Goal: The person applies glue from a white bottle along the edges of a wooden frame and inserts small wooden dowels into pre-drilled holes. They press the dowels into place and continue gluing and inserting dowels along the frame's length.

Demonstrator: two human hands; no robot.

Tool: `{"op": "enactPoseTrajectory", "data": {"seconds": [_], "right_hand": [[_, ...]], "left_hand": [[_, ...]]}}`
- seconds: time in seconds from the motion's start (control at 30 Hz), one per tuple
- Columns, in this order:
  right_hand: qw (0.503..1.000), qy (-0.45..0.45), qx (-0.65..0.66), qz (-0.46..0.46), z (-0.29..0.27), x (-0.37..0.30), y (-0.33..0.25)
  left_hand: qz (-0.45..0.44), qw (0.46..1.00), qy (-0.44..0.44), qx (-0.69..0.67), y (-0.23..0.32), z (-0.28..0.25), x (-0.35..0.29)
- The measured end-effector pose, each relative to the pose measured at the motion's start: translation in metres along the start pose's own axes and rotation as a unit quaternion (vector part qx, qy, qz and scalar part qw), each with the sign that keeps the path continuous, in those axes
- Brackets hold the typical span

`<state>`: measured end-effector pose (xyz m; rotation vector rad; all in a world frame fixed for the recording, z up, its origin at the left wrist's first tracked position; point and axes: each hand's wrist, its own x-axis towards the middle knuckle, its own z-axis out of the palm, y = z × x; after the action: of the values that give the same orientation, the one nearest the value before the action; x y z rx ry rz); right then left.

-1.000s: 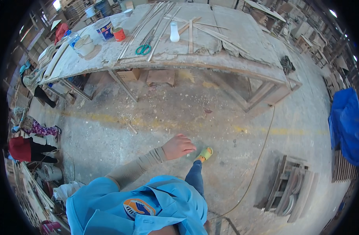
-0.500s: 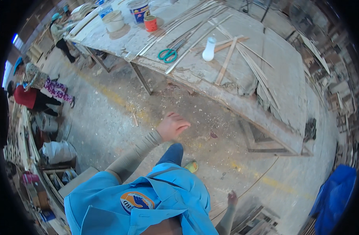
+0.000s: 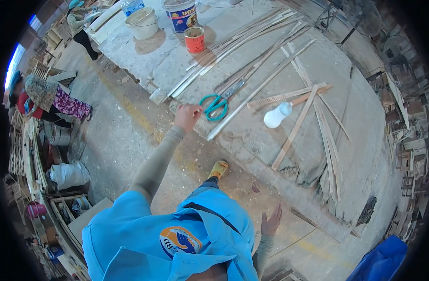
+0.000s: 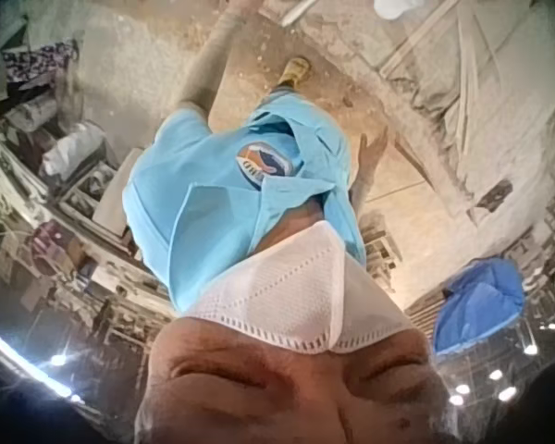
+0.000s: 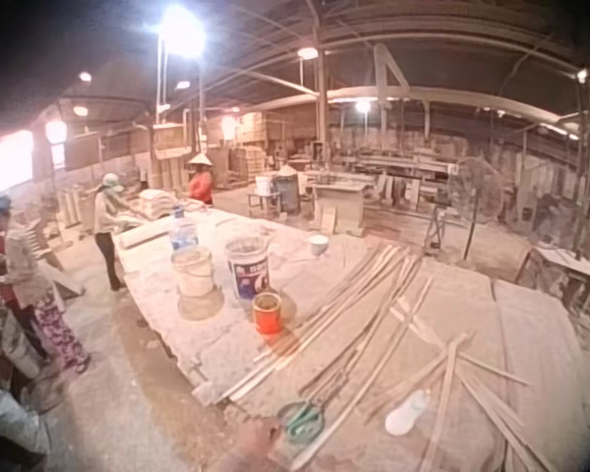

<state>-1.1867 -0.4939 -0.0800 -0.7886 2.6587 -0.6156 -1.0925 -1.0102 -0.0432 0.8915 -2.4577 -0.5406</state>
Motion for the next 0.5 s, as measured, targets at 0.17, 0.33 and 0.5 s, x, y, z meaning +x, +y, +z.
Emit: {"op": "enactPoseTrajectory", "data": {"seconds": [0.17,0.33,0.5], "right_hand": [[0.997,-0.040,-0.022,-0.056,0.013,0.053,-0.047],[0.994,-0.089,-0.058,-0.034,0.022,0.073,-0.041],[0.984,-0.160,-0.079,0.007,0.015,0.095,-0.045]], "left_hand": [[-0.117,0.991,-0.024,0.066,-0.083,0.026,0.098],[-0.245,0.962,0.003,0.121,-0.130,0.043,0.162],[-0.298,0.945,0.021,0.129,-0.161,0.051,0.195]]}}
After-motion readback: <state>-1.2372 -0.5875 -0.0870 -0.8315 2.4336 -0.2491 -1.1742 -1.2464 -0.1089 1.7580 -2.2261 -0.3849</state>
